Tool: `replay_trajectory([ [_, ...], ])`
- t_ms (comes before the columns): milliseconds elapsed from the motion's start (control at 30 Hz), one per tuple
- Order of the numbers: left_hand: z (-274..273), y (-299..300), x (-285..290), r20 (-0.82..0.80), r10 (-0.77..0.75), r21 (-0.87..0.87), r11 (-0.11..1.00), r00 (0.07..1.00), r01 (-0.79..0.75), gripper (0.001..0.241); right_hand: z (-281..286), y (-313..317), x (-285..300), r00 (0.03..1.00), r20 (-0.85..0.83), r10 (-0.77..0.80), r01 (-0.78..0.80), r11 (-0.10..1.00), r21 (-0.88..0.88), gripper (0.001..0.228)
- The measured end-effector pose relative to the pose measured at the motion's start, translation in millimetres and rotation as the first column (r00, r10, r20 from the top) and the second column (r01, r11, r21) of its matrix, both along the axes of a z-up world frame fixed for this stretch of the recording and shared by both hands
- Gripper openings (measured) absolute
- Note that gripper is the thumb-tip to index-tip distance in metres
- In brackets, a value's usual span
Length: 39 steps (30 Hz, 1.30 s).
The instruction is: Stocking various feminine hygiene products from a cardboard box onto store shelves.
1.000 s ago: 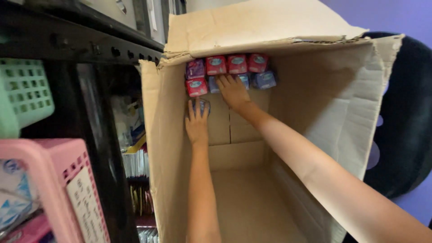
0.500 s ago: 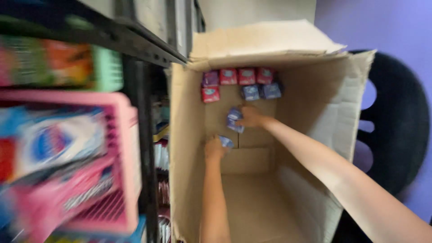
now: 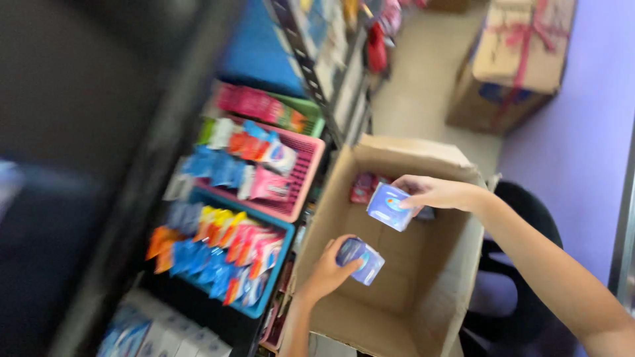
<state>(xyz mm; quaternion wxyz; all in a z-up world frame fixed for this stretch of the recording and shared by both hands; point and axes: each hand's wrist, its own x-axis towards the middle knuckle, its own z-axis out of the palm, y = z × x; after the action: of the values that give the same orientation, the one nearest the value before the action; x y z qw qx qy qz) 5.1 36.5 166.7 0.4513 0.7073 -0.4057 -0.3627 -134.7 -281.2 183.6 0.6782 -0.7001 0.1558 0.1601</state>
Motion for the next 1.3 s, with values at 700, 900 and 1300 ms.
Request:
replay_trajectory([
  [700, 381.1, 174.7, -24.7, 0.591, 0.807, -0.708, 0.503, -0.024, -0.496, 0.057, 358.6, 231.8, 141.4, 0.144, 0.872, 0.468, 0.398, 0.779, -0.484, 0.077],
  [900, 377.6, 177.4, 1.5, 0.506, 0.851, -0.647, 0.485, 0.145, -0.589, 0.042, 355.1, 258.1, 182.8, 0.136, 0.833, 0.537, 0.359, 0.757, -0.547, 0.058],
  [1300, 374.7, 171.6, 43.9, 0.777, 0.585, -0.556, 0.461, -0.235, -0.691, 0.038, 353.0, 278.1, 229.3, 0.113, 0.717, 0.688, 0.71, 0.449, -0.543, 0.052],
])
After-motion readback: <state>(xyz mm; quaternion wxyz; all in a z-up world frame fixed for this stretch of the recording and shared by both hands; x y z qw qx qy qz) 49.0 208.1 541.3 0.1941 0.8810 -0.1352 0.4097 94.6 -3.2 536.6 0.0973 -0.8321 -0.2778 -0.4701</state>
